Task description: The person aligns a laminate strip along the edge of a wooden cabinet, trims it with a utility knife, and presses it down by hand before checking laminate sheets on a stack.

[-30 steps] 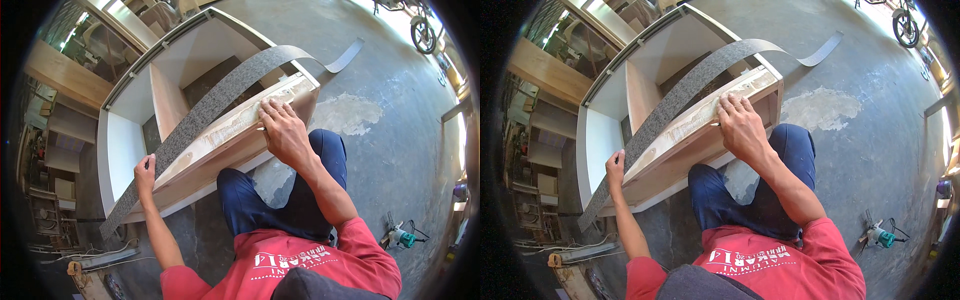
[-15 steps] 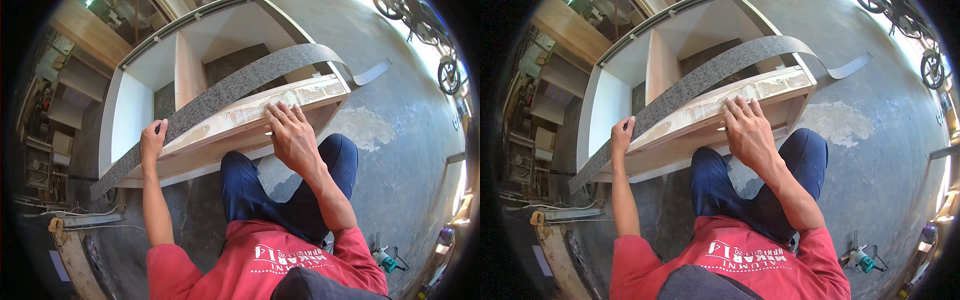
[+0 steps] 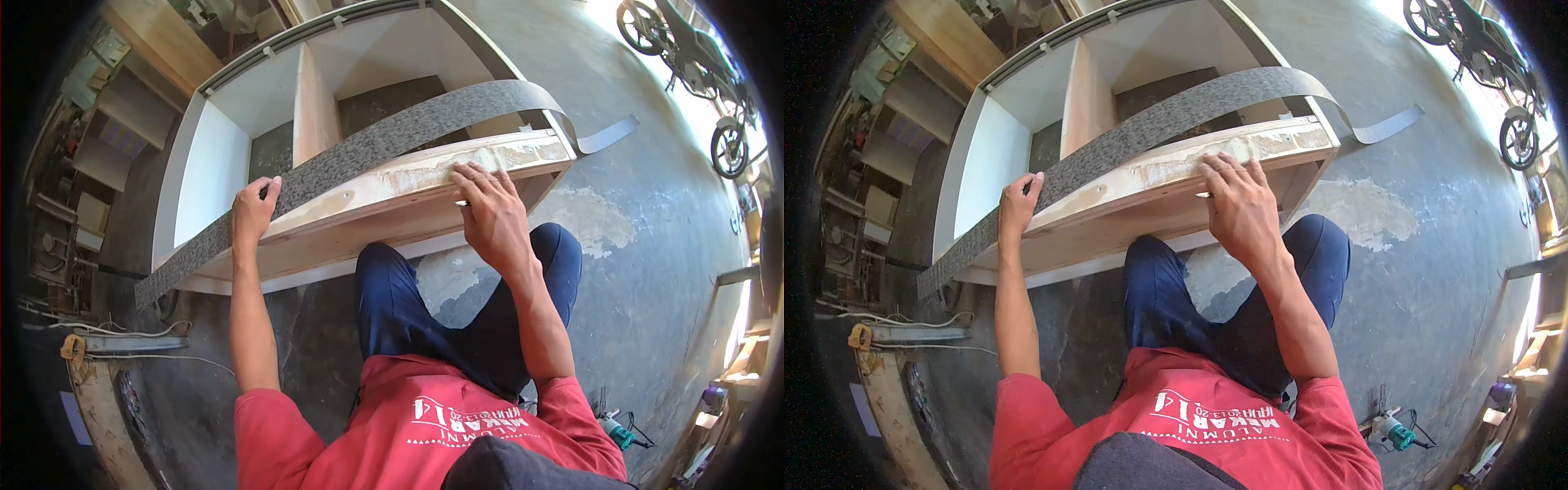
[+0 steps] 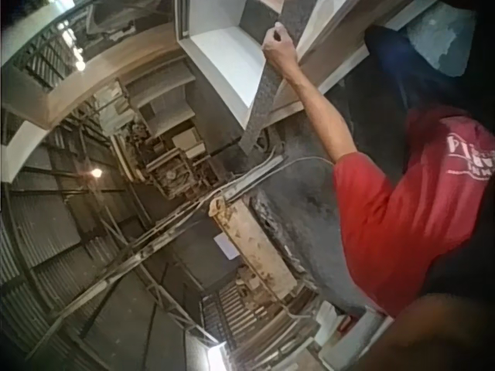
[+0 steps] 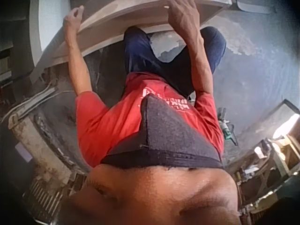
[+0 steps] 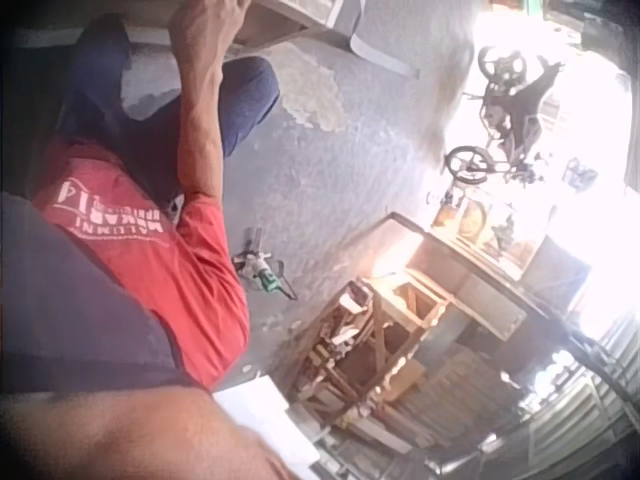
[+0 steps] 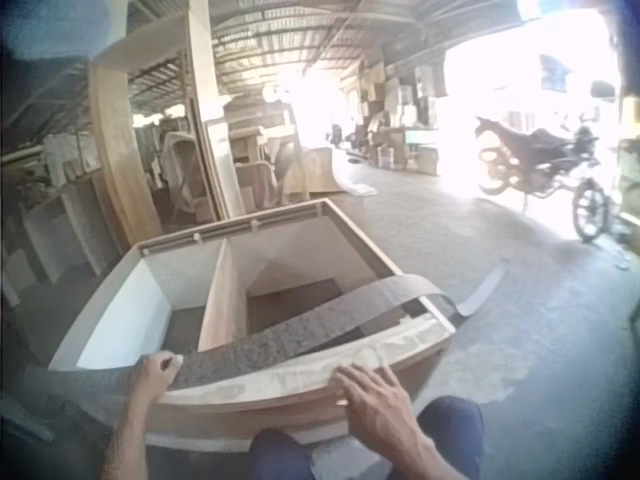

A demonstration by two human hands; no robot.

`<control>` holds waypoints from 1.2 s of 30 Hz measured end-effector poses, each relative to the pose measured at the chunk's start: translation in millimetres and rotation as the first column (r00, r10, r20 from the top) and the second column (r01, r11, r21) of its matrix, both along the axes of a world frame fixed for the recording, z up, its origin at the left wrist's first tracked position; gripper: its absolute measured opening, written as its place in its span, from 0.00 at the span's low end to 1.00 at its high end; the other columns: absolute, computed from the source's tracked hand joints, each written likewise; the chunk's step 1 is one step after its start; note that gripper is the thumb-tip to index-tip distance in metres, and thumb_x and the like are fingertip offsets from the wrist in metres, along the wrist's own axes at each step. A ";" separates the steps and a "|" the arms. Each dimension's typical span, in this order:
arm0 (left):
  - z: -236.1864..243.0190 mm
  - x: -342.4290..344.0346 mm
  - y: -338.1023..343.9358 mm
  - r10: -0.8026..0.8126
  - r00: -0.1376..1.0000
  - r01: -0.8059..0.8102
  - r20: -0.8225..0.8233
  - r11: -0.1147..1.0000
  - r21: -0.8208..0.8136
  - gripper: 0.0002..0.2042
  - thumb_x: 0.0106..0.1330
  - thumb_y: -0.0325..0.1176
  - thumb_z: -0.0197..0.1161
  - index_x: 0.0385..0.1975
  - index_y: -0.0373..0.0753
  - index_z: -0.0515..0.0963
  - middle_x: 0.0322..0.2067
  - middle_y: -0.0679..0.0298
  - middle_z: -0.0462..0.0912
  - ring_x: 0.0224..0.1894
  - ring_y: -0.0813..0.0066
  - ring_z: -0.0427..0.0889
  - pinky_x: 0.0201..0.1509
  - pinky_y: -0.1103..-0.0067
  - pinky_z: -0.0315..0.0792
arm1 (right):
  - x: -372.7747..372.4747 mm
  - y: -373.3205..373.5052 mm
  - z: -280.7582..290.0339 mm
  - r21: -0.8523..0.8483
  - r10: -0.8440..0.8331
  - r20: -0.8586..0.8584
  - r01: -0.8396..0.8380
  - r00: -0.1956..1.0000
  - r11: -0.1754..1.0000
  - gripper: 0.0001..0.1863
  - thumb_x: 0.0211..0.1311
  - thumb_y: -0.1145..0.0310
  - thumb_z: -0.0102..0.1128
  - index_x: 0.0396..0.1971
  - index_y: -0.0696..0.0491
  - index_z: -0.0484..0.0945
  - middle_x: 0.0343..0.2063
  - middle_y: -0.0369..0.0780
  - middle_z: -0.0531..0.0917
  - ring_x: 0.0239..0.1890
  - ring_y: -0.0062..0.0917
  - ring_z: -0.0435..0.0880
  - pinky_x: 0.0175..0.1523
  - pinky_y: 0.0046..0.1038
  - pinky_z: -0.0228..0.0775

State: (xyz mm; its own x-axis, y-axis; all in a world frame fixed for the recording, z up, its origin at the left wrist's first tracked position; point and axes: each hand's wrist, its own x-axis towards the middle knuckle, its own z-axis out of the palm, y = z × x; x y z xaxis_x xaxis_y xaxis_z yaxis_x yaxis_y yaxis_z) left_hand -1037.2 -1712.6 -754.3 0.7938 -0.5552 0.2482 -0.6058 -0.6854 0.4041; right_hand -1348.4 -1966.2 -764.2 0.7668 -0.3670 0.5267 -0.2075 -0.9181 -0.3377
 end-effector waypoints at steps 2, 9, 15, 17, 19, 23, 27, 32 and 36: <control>-2.6 1.7 1.7 -0.003 1.000 0.003 -0.011 1.000 0.002 0.18 0.68 0.48 0.57 0.34 0.36 0.81 0.28 0.48 0.81 0.32 0.47 0.80 0.36 0.66 0.72 | 1.4 2.9 0.2 -0.003 -0.015 -0.009 0.015 1.000 1.000 0.19 0.57 0.76 0.56 0.51 0.54 0.77 0.55 0.40 0.79 0.63 0.35 0.72 0.69 0.45 0.57; -2.6 1.6 5.6 0.000 0.999 0.002 0.054 0.999 -0.039 0.19 0.66 0.49 0.57 0.31 0.37 0.83 0.31 0.46 0.83 0.37 0.45 0.81 0.41 0.63 0.74 | 5.8 13.5 10.2 -0.056 0.011 -0.020 -0.012 1.000 0.998 0.14 0.56 0.75 0.57 0.44 0.55 0.78 0.53 0.42 0.80 0.60 0.37 0.75 0.66 0.44 0.60; -0.5 0.8 11.9 0.011 1.000 -0.010 0.015 0.998 -0.070 0.20 0.66 0.49 0.57 0.32 0.37 0.83 0.32 0.47 0.83 0.39 0.45 0.81 0.44 0.62 0.74 | 11.5 24.2 29.6 0.361 0.097 0.089 -0.123 0.991 0.924 0.07 0.64 0.74 0.52 0.38 0.56 0.79 0.31 0.47 0.84 0.35 0.44 0.82 0.42 0.37 0.72; -1.6 4.1 10.2 -0.028 0.999 0.029 0.015 0.997 -0.072 0.20 0.66 0.49 0.57 0.32 0.36 0.83 0.32 0.47 0.83 0.39 0.45 0.81 0.44 0.62 0.73 | 17.9 23.0 34.0 0.392 -0.005 0.071 -0.024 0.997 0.920 0.08 0.65 0.73 0.52 0.38 0.57 0.79 0.28 0.48 0.83 0.33 0.45 0.82 0.42 0.37 0.72; -4.2 5.5 10.9 -0.038 0.997 0.043 0.064 0.996 -0.083 0.19 0.66 0.49 0.57 0.34 0.37 0.83 0.33 0.47 0.83 0.39 0.45 0.81 0.45 0.62 0.73 | 25.3 16.3 37.5 0.428 -0.095 0.134 0.029 0.986 0.904 0.10 0.67 0.67 0.53 0.35 0.58 0.81 0.23 0.50 0.81 0.29 0.46 0.82 0.39 0.37 0.72; -5.6 6.9 9.8 -0.095 0.991 0.104 0.091 0.990 -0.092 0.19 0.67 0.48 0.57 0.35 0.36 0.83 0.34 0.47 0.83 0.39 0.46 0.81 0.45 0.63 0.73 | 35.6 0.2 39.1 0.359 -0.025 -0.028 0.034 0.999 0.933 0.15 0.64 0.60 0.60 0.33 0.59 0.82 0.23 0.51 0.82 0.29 0.46 0.83 0.35 0.39 0.72; -1.1 5.8 5.8 -0.068 0.998 0.067 -0.003 0.993 -0.100 0.17 0.67 0.45 0.59 0.35 0.35 0.82 0.34 0.48 0.83 0.39 0.47 0.81 0.44 0.64 0.73 | 45.1 1.0 25.7 0.244 -0.040 -0.002 0.039 0.999 0.969 0.18 0.62 0.54 0.61 0.29 0.57 0.81 0.22 0.48 0.82 0.28 0.43 0.84 0.35 0.39 0.74; 2.7 4.0 2.4 -0.029 0.998 0.023 -0.063 0.996 -0.090 0.15 0.67 0.44 0.59 0.34 0.36 0.82 0.33 0.48 0.83 0.37 0.48 0.82 0.41 0.66 0.74 | 49.2 4.3 7.9 0.167 -0.025 0.286 -0.024 0.958 0.986 0.11 0.57 0.68 0.67 0.22 0.56 0.76 0.19 0.46 0.79 0.23 0.41 0.80 0.31 0.36 0.71; 5.0 4.9 1.4 -0.035 0.999 0.033 -0.016 0.996 -0.080 0.15 0.67 0.43 0.60 0.35 0.35 0.82 0.28 0.51 0.83 0.32 0.57 0.82 0.39 0.71 0.73 | 57.7 -13.5 10.9 0.022 -0.005 0.334 -0.002 0.943 1.000 0.14 0.59 0.73 0.63 0.17 0.56 0.69 0.16 0.44 0.72 0.22 0.39 0.72 0.30 0.38 0.63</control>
State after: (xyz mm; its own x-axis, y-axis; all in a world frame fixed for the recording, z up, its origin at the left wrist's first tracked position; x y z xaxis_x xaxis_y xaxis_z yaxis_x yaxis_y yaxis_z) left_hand -1032.3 -1711.3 -749.3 0.7794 -0.5612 0.2787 -0.6205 -0.6298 0.4672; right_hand -1290.6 -1979.7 -753.3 0.5476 -0.3821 0.7444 -0.0807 -0.9096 -0.4076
